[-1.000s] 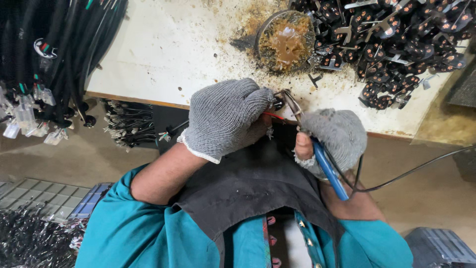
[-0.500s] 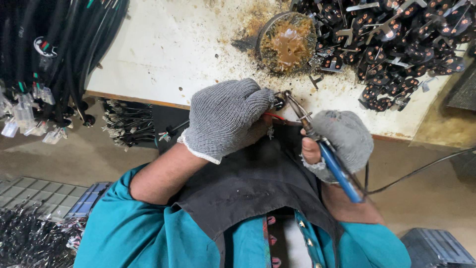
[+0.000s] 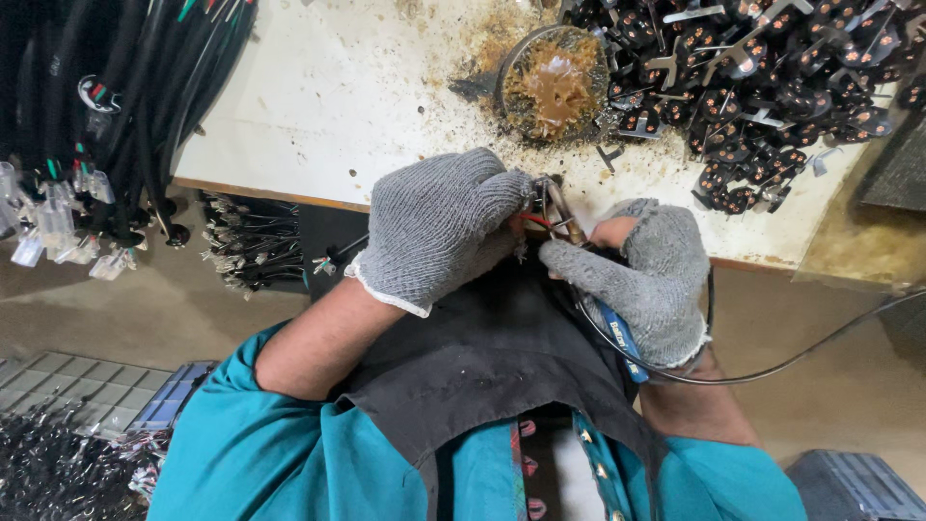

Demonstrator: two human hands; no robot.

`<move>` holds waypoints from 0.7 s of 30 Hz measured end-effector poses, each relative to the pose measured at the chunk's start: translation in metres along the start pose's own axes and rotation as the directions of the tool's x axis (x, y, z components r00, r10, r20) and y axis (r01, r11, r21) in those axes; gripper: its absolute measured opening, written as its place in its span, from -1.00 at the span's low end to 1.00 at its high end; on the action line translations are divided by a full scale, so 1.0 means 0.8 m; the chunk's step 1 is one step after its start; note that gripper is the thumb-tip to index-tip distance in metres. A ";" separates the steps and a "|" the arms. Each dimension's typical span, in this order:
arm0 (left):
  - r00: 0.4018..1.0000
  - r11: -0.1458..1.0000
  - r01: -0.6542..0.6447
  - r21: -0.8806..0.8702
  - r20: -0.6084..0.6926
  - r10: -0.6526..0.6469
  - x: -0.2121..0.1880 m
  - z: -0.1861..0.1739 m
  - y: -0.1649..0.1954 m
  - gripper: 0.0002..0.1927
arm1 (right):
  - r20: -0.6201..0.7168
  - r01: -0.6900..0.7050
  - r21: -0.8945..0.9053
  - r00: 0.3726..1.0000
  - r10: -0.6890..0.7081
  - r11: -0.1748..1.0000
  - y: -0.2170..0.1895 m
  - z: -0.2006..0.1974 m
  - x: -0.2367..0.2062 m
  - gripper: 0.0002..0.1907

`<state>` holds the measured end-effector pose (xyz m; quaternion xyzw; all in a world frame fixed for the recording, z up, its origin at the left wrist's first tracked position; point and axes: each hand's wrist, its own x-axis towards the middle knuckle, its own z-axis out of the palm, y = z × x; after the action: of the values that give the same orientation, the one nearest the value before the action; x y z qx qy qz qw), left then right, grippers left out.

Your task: The person solders wires to electrical connectors at a workbench. They hold a connector in one hand and a soldering iron in the other, feed solder wire to the joint, and place finished connectors on the table while picking up new wires and connectors.

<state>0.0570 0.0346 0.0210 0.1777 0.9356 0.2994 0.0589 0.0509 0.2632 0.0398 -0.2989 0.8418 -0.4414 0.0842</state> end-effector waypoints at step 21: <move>0.999 0.993 -0.038 -0.115 -0.038 0.034 -0.001 -0.017 0.008 -0.74 | -0.349 -0.139 -0.095 0.932 0.097 0.986 0.000 0.015 -0.043 -0.81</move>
<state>0.0565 0.0317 0.0358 0.1854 0.9142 0.3574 0.0470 0.0836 0.2742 0.0286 -0.1705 0.8848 -0.4302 -0.0554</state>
